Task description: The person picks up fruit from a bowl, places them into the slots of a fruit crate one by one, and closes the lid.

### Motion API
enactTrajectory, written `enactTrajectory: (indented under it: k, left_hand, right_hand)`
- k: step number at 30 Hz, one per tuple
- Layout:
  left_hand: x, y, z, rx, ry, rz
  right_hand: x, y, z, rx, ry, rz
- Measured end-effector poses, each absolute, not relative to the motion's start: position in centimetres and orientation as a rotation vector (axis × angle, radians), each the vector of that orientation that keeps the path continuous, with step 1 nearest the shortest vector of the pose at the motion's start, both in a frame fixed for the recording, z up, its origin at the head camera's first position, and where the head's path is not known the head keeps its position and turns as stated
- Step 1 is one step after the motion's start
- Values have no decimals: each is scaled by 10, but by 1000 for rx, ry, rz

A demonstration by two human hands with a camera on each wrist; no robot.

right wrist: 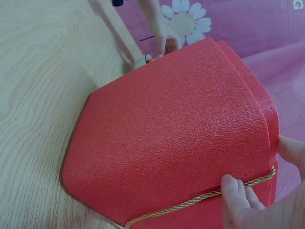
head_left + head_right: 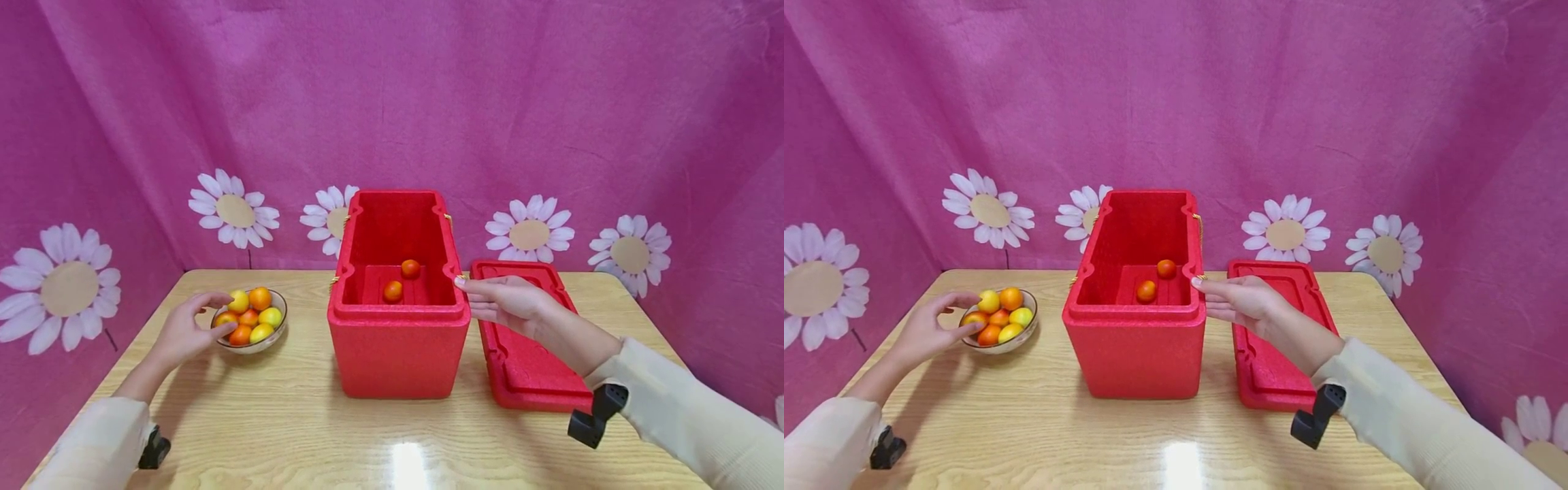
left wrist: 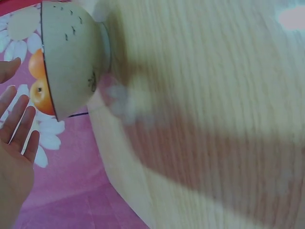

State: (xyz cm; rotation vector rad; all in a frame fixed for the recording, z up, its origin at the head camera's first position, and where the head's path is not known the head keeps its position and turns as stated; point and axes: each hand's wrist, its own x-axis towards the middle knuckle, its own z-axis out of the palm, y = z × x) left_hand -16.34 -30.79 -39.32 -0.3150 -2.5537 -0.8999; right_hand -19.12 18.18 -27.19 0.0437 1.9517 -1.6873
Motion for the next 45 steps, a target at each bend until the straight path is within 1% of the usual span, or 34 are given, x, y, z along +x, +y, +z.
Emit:
enactTrajectory:
  k: [14,30,45]
  left_hand:
    - [-165,-315,-401,-253,-2668,-816]
    - [-170,-318,-410,-316,-2608,-718]
    - [-162,-313,-398,-272,-2575,-812]
  right_hand:
    - [-191,183,-273,29,1942,-1699]
    - [-190,183,-273,31,1950,-1694]
    - [-190,182,-273,39,1940,-1709]
